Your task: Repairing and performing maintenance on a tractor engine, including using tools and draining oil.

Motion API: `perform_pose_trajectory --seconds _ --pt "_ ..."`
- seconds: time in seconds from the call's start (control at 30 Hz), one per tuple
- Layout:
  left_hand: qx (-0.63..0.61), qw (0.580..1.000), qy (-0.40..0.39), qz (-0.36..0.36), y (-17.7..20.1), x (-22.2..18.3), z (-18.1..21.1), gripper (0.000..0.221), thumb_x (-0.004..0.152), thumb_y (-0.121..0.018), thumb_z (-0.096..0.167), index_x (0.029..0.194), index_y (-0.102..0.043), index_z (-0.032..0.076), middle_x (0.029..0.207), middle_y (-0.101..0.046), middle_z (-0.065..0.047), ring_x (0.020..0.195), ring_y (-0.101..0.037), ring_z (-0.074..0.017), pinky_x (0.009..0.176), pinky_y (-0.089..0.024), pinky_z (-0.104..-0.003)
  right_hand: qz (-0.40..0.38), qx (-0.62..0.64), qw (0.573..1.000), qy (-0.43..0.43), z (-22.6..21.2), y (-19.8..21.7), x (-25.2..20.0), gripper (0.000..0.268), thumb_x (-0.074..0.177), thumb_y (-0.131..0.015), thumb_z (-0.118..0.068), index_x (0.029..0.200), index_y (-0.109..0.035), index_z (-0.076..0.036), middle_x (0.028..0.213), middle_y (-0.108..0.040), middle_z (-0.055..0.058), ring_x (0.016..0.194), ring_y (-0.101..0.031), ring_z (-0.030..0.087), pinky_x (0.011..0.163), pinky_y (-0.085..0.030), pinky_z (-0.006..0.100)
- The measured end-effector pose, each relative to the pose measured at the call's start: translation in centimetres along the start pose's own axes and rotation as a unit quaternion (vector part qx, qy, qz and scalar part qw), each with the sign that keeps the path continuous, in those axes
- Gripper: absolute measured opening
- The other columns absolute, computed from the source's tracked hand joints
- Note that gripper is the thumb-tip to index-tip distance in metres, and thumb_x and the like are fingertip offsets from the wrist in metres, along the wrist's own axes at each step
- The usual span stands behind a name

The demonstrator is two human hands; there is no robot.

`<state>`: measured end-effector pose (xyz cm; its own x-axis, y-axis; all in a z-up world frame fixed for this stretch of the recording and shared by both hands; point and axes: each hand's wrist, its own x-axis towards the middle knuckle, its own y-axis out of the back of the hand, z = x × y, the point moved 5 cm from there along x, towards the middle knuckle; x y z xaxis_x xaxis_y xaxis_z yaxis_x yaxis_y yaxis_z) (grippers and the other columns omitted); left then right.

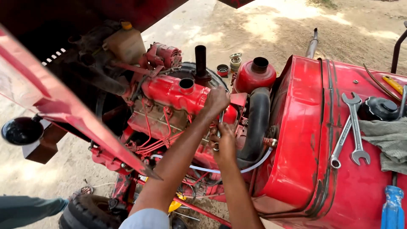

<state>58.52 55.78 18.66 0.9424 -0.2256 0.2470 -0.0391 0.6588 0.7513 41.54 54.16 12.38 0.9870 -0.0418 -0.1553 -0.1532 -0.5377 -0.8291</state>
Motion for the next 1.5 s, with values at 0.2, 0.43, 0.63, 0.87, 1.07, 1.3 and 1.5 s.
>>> perform_pose_trajectory --seconds 0.2,0.43,0.63,0.87,1.07,1.3,1.5 --pt "0.061 0.996 -0.045 -0.055 4.9 -1.2 1.8 0.034 0.089 -0.07 0.03 0.113 -0.069 0.006 0.105 -0.072 -0.026 0.103 -0.07 -0.0433 0.09 -0.055 -0.054 0.003 -0.11 0.994 0.003 4.3 -4.5 5.8 0.021 0.103 -0.049 -0.026 0.106 -0.06 -0.009 0.09 -0.065 0.009 0.067 -0.063 0.018 0.054 -0.051 0.033" --pt "0.103 0.981 -0.101 -0.133 4.3 1.1 0.8 0.032 0.085 -0.07 0.026 0.116 -0.077 0.028 0.11 -0.075 -0.014 0.105 -0.071 -0.035 0.093 -0.055 -0.049 -0.162 0.007 0.987 -0.02 10.0 -2.7 21.5 0.04 0.108 -0.057 -0.028 0.134 -0.055 0.002 0.132 -0.066 0.012 0.125 -0.064 0.03 0.108 -0.057 0.043" --pt "0.143 0.969 -0.142 -0.146 5.2 1.0 1.7 0.028 0.083 -0.071 0.025 0.109 -0.079 0.024 0.105 -0.076 -0.013 0.104 -0.072 -0.0333 0.093 -0.055 -0.048 -0.057 0.009 0.996 -0.064 10.0 -1.0 14.8 0.035 0.102 -0.053 -0.033 0.122 -0.057 -0.005 0.11 -0.071 0.014 0.098 -0.068 0.028 0.08 -0.057 0.043" --pt "0.159 0.963 -0.159 -0.151 3.3 1.7 1.4 0.022 0.085 -0.073 0.027 0.101 -0.079 0.014 0.103 -0.074 -0.018 0.104 -0.071 -0.0351 0.091 -0.056 -0.048 0.018 -0.164 0.986 0.008 5.3 -3.4 10.3 0.019 0.104 -0.054 -0.016 0.117 -0.059 -0.003 0.096 -0.069 0.007 0.08 -0.069 0.017 0.07 -0.058 0.037" --pt "0.19 0.953 -0.182 -0.151 2.1 1.8 1.0 0.025 0.086 -0.069 0.026 0.103 -0.075 0.008 0.105 -0.072 -0.021 0.104 -0.071 -0.0372 0.088 -0.056 -0.051 -0.056 -0.117 0.992 -0.008 4.8 -4.3 6.6 0.02 0.097 -0.055 -0.019 0.113 -0.058 -0.006 0.092 -0.07 0.005 0.077 -0.069 0.016 0.07 -0.058 0.034" --pt "0.083 0.984 -0.121 -0.097 2.4 1.9 2.2 0.03 0.089 -0.064 0.023 0.102 -0.071 -0.002 0.098 -0.072 -0.028 0.097 -0.071 -0.0452 0.084 -0.058 -0.053 -0.008 -0.093 0.987 0.13 -0.6 -2.2 0.0 0.027 0.104 -0.06 -0.026 0.114 -0.069 -0.002 0.062 -0.052 -0.002 0.044 -0.045 0.005 0.04 -0.037 0.021" --pt "0.063 0.986 -0.151 -0.019 11.2 2.1 -1.6 0.027 0.091 -0.065 0.024 0.102 -0.067 -0.001 0.09 -0.072 -0.028 0.09 -0.071 -0.047 0.08 -0.056 -0.056 -0.005 -0.264 0.957 0.118 6.8 -7.3 7.6 0.024 0.103 -0.058 -0.024 0.118 -0.059 -0.005 0.085 -0.06 -0.001 0.069 -0.058 0.009 0.058 -0.048 0.028"
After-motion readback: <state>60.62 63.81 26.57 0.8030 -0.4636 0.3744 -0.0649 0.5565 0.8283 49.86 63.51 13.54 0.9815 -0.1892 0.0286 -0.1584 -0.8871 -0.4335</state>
